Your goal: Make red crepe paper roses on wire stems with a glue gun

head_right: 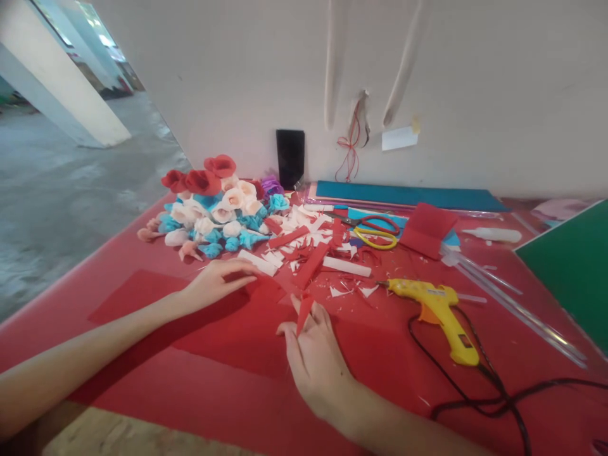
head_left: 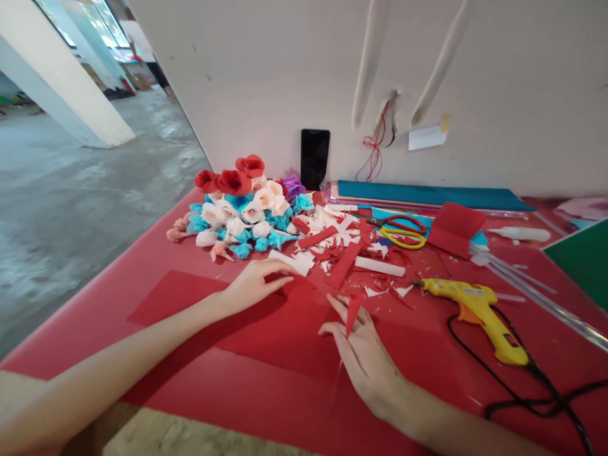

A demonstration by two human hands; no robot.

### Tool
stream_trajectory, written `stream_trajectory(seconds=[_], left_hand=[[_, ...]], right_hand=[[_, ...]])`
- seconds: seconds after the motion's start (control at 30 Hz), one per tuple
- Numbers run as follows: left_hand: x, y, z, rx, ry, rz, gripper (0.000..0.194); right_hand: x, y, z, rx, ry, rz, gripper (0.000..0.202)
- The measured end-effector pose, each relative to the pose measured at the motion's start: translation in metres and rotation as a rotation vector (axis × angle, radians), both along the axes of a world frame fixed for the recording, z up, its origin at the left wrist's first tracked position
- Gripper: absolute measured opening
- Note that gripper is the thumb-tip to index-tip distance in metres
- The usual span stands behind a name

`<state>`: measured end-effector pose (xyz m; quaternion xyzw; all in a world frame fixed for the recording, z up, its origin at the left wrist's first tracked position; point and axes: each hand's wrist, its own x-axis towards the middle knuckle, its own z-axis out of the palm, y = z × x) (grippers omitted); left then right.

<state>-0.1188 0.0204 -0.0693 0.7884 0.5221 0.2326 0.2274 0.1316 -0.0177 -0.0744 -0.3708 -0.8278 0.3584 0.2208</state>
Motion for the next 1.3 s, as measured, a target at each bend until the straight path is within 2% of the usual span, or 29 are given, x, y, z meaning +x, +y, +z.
stream_trajectory(seconds=[0.23,0.47,0.6,0.87,1.13,1.3], left_hand=[[0.0054,-0.0028,0.0026,-0.079,-0.051,0.030,0.024],[0.0097,-0.0032,0.0030,-0.006,-0.103,0.104,0.018],[0.0080,-0.0037,0.0027,0.017,-0.100,0.091,0.018],[0.0089,-0.0040,0.0071,0.062,-0.140,-0.001,0.014],[0.0097,-0.0032,0.0100,0.085,-0.152,0.030,0.011],[0.0101,-0.0043,0.0083,0.055,-0.142,0.108,0.016]], right_hand=[[0.0010,0.0013,0.0010,0.131,-0.039,0.074,0.029],[0.0029,-0.0021,0.0024,0.240,-0.053,0.160,0.025],[0.0024,-0.0025,0.0051,0.274,-0.059,0.187,0.024],[0.0027,-0.0019,0.0051,0.298,-0.058,0.180,0.024],[0.0028,-0.0018,0.0057,0.293,-0.058,0.176,0.024],[0.0032,-0.0014,0.0044,0.277,-0.055,0.181,0.024]])
